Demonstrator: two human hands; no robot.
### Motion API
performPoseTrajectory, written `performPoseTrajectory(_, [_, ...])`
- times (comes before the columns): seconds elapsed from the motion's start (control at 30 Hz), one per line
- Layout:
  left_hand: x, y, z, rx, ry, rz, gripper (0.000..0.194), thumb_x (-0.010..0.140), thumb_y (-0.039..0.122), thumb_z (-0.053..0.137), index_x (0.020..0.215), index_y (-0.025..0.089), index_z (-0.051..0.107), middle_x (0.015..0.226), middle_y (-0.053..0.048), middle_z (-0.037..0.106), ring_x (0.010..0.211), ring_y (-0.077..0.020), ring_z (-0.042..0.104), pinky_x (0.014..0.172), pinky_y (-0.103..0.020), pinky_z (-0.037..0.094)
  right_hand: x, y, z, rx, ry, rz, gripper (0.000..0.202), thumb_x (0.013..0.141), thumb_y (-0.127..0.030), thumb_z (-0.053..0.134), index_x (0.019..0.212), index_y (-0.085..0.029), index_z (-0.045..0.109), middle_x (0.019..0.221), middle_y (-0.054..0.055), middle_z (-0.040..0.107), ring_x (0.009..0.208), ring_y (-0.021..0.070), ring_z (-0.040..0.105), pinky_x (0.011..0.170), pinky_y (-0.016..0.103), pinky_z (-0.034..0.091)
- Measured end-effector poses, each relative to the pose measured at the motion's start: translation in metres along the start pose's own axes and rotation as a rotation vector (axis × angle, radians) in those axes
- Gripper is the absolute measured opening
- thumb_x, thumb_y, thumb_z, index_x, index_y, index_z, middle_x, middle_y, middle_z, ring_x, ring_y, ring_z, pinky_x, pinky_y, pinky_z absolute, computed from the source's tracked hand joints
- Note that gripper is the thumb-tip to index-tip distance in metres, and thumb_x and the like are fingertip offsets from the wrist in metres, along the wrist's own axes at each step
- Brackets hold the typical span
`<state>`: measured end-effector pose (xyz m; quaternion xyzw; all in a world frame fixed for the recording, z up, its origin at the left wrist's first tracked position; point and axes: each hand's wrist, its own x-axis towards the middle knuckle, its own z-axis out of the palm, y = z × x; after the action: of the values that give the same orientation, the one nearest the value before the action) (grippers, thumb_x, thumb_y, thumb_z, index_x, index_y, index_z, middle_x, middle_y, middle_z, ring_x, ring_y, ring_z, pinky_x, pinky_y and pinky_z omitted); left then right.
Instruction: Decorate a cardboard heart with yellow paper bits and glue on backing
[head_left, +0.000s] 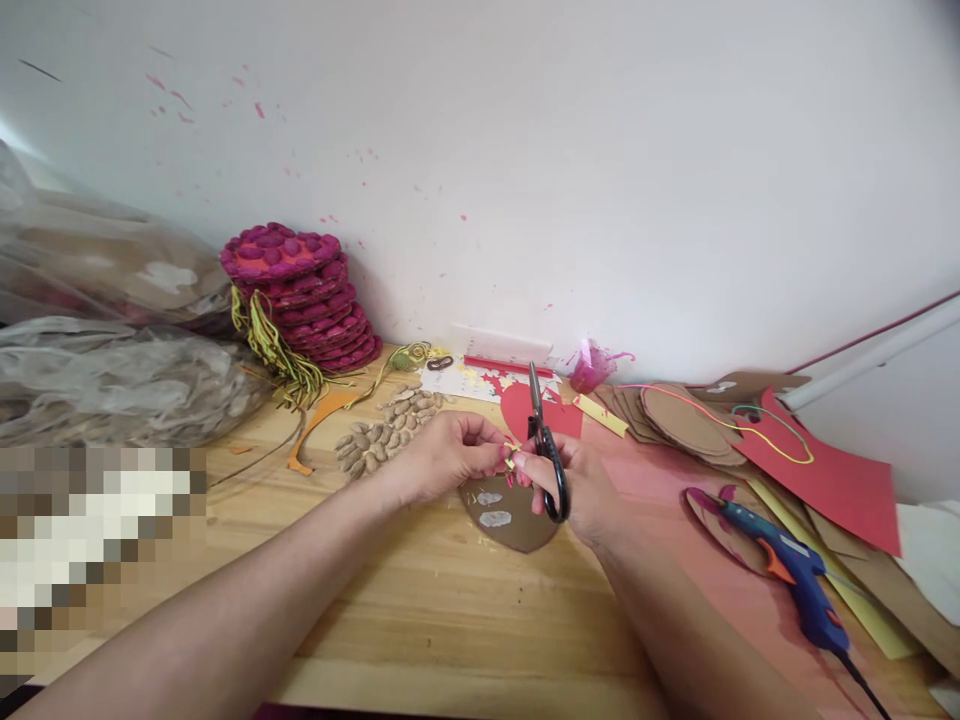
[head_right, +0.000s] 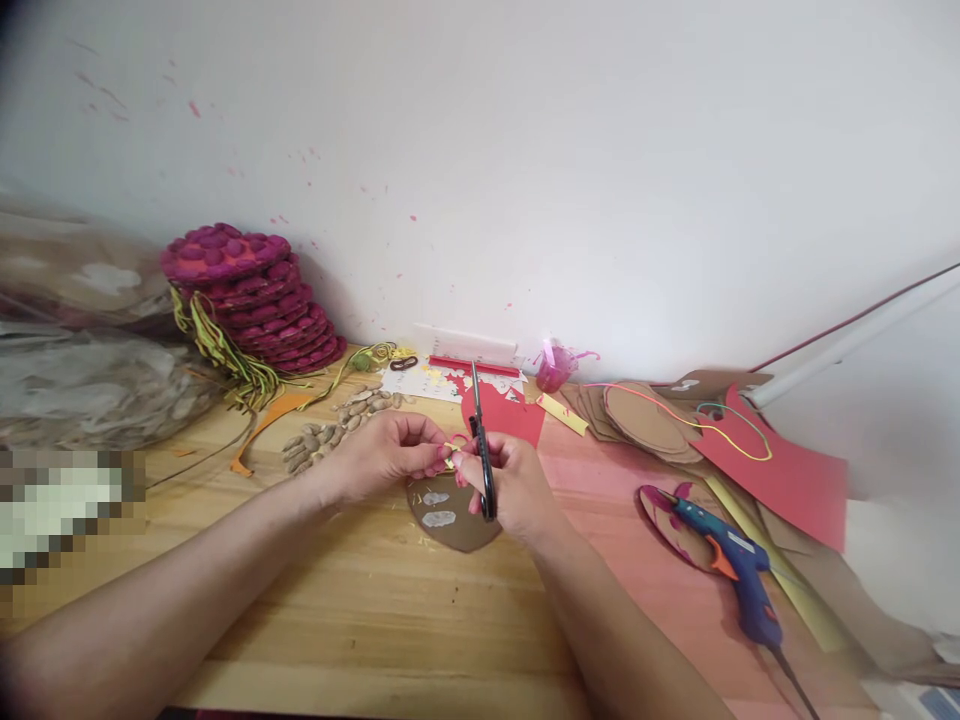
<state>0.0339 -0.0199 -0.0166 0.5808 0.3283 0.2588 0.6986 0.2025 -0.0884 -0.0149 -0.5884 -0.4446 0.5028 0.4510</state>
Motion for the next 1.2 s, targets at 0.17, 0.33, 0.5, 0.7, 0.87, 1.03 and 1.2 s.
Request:
performPoseTrajectory(0.17, [0.0,-0.001,0.005,-0.2,0.003,-0.047,0.023,0.071,0.032,0.076,0.076,0.012,0.066,0.065,-0.001,0.064,0.056,-0.0069,0.054,0.056,-0.018,0.041,0.0,0.002,0.004,0.071,0.04,-0.058,0.022,0.072,-0.034,0.072,0.074,-0.016,0.061,0.06,-0.004,0.062,0.035,0.0055,0.051,0.034,0.016,0.033])
performPoseTrajectory(0.33, [-0.001,-0.004,0.005,-0.302,-0.013,-0.072,0.027,0.071,0.033,0.076,0.081,0.011,0.066,0.073,-0.003,0.066,0.061,-0.0072,0.056,0.057,-0.018,0.042,0.0,0.002,0.006,0.134,0.096,-0.07,0.022,0.068,-0.031,0.076,0.073,-0.016,0.061,0.057,-0.005,0.06,0.034,0.0055,0.05,0.034,0.015,0.031])
performPoseTrajectory(0.5, [-0.003,-0.005,0.009,-0.199,0.073,0.0,0.03,0.07,0.035,0.078,0.082,0.011,0.065,0.072,-0.003,0.066,0.058,-0.0069,0.053,0.058,-0.019,0.041,-0.001,0.001,0.008,0.147,0.091,-0.068,0.024,0.068,-0.034,0.077,0.07,-0.016,0.061,0.057,-0.005,0.059,0.034,0.0054,0.05,0.033,0.016,0.031])
performPoseTrajectory(0.7, [-0.003,-0.005,0.013,-0.129,0.159,0.029,0.031,0.07,0.04,0.076,0.078,0.012,0.064,0.069,-0.002,0.065,0.054,-0.0064,0.047,0.053,-0.019,0.037,0.0,0.007,0.013,0.159,0.087,-0.099,0.028,0.073,-0.041,0.073,0.073,-0.016,0.061,0.058,-0.005,0.06,0.034,0.005,0.05,0.035,0.016,0.034])
performPoseTrajectory(0.87, [-0.002,-0.001,0.01,-0.135,0.151,0.039,0.032,0.068,0.041,0.077,0.075,0.012,0.064,0.065,0.0,0.064,0.054,-0.0066,0.048,0.053,-0.019,0.037,0.0,0.005,0.01,0.141,0.034,-0.095,0.031,0.077,-0.046,0.069,0.074,-0.017,0.06,0.061,-0.004,0.06,0.037,0.0053,0.05,0.037,0.017,0.036])
performPoseTrajectory(1.03, [0.001,0.008,-0.003,-0.195,0.133,0.006,0.032,0.061,0.037,0.083,0.072,0.012,0.067,0.065,-0.001,0.065,0.058,-0.0082,0.056,0.061,-0.022,0.046,-0.001,-0.007,-0.015,-0.139,-0.124,0.027,0.034,0.074,-0.049,0.069,0.07,-0.016,0.059,0.05,-0.006,0.051,0.034,0.006,0.045,0.034,0.017,0.031])
performPoseTrajectory(1.2, [0.006,0.01,-0.019,-0.256,0.154,-0.015,0.028,0.059,0.03,0.085,0.07,0.011,0.068,0.068,-0.001,0.066,0.062,-0.0084,0.06,0.069,-0.023,0.051,0.0,-0.011,-0.039,-0.329,-0.215,-0.028,0.036,0.076,-0.048,0.068,0.063,-0.017,0.053,0.049,-0.007,0.043,0.039,0.0064,0.04,0.038,0.019,0.032])
